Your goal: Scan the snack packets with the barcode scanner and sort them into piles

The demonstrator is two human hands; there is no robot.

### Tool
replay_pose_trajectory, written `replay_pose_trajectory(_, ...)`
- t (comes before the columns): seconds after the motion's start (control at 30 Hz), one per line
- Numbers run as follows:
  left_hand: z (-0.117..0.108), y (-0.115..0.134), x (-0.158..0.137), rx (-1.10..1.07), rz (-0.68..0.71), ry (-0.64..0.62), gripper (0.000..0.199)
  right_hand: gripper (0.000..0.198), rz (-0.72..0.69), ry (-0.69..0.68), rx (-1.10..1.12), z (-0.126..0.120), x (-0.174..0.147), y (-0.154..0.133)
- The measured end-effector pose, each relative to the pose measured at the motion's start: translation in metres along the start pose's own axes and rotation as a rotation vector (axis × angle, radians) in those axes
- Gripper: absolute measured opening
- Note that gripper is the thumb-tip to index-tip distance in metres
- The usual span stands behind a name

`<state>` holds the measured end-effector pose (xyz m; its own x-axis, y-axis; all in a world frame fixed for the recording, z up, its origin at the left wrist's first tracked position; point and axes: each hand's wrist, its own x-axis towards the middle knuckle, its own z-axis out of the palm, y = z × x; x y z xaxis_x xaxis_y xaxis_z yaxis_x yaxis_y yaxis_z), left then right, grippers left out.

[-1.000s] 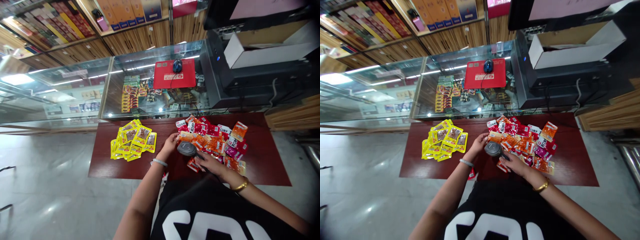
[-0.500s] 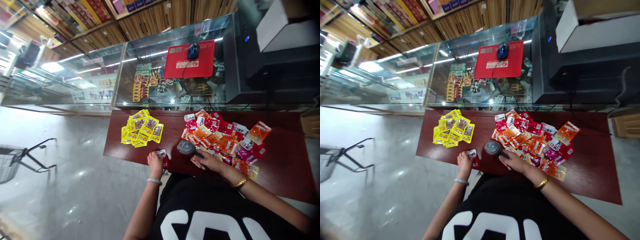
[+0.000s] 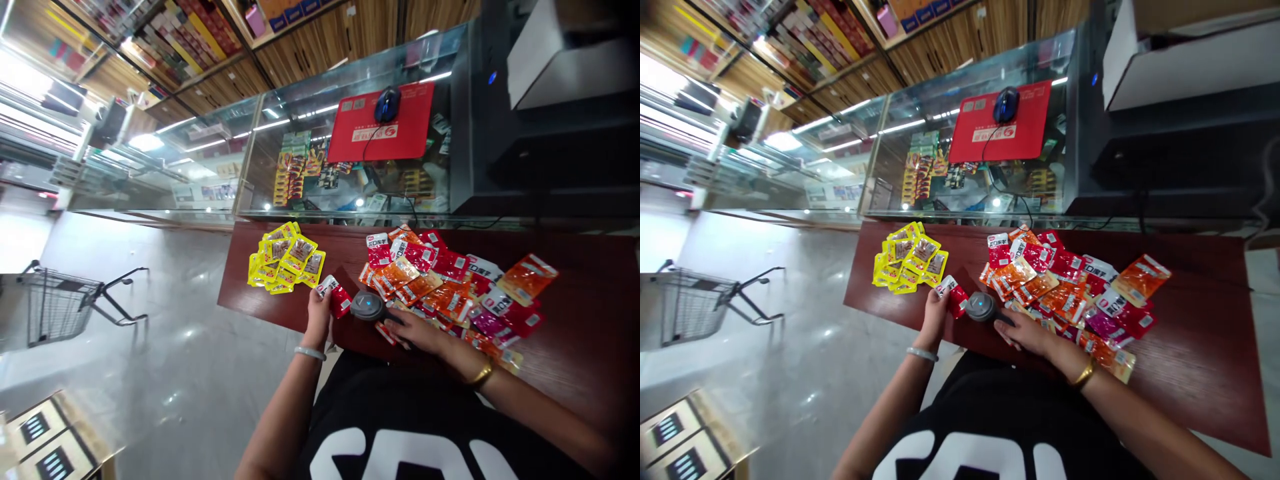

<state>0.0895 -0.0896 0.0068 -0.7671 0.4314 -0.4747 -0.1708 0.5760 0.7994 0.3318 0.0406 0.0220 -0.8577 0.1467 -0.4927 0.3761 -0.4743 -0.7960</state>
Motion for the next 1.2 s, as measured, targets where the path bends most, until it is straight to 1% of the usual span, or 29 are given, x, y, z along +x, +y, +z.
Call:
replay_pose_trajectory(0.1,0.008,0.014,-0.001,-0.122,-0.004,-0.026,0.041,0.059,-0.005,0.009,-0.007,-0.003,-0.006,-0.01)
replay_pose_trajectory(0.17,0.012,0.02,0.0,-0.136,-0.009,-0.045,0.042,0.062,-0.011,0.018,-0.022,-0.004,-0.01,-0.014)
replay_pose_trajectory(0.3,0.018,0.029,0.008,-0.045,-0.011,-0.077,0.042,0.064,-0.011,0.069,-0.033,0.0,-0.015,-0.007)
replay_pose_trajectory(0.4,0.021,0.03,0.017,0.011,0.014,-0.125,0.043,0.065,0.001,0.141,-0.013,0.009,-0.015,0.0)
replay_pose_trajectory(0.57,0.019,0.029,0.037,0.039,0.048,-0.228,0.041,0.054,-0.021,0.278,-0.011,0.041,-0.011,0.003)
replay_pose_trajectory(0.7,0.006,0.028,0.057,0.025,0.051,-0.346,0.039,0.054,-0.023,0.388,0.001,0.075,-0.004,0.003)
replay_pose_trajectory(0.8,-0.002,0.027,0.068,-0.006,0.055,-0.429,0.037,0.056,-0.018,0.498,0.002,0.101,0.001,0.002)
replay_pose_trajectory(0.9,0.005,0.031,0.066,-0.055,0.023,-0.497,0.037,0.056,0.005,0.606,0.038,0.126,0.003,-0.001)
replay_pose_trajectory(0.93,0.011,0.033,0.063,-0.075,-0.005,-0.539,0.037,0.055,0.012,0.64,0.062,0.133,0.004,-0.002)
replay_pose_trajectory(1.0,0.022,0.038,0.057,-0.119,-0.073,-0.705,0.04,0.054,0.024,0.682,0.098,0.144,0.004,-0.002)
replay_pose_trajectory(1.03,0.024,0.041,0.055,-0.132,-0.083,-0.778,0.04,0.054,0.023,0.69,0.11,0.146,0.005,-0.002)
replay_pose_trajectory(1.07,0.023,0.043,0.054,-0.121,-0.063,-0.824,0.04,0.055,0.023,0.687,0.116,0.147,0.007,-0.002)
replay_pose_trajectory(1.1,0.017,0.045,0.056,-0.078,-0.011,-0.823,0.038,0.055,0.023,0.681,0.119,0.147,0.009,-0.002)
replay_pose_trajectory(1.13,0.008,0.045,0.06,0.0,0.071,-0.781,0.036,0.056,0.025,0.67,0.117,0.145,0.012,-0.002)
replay_pose_trajectory(1.2,-0.022,0.046,0.073,0.242,0.277,-0.607,0.031,0.057,0.035,0.636,0.098,0.139,0.021,-0.006)
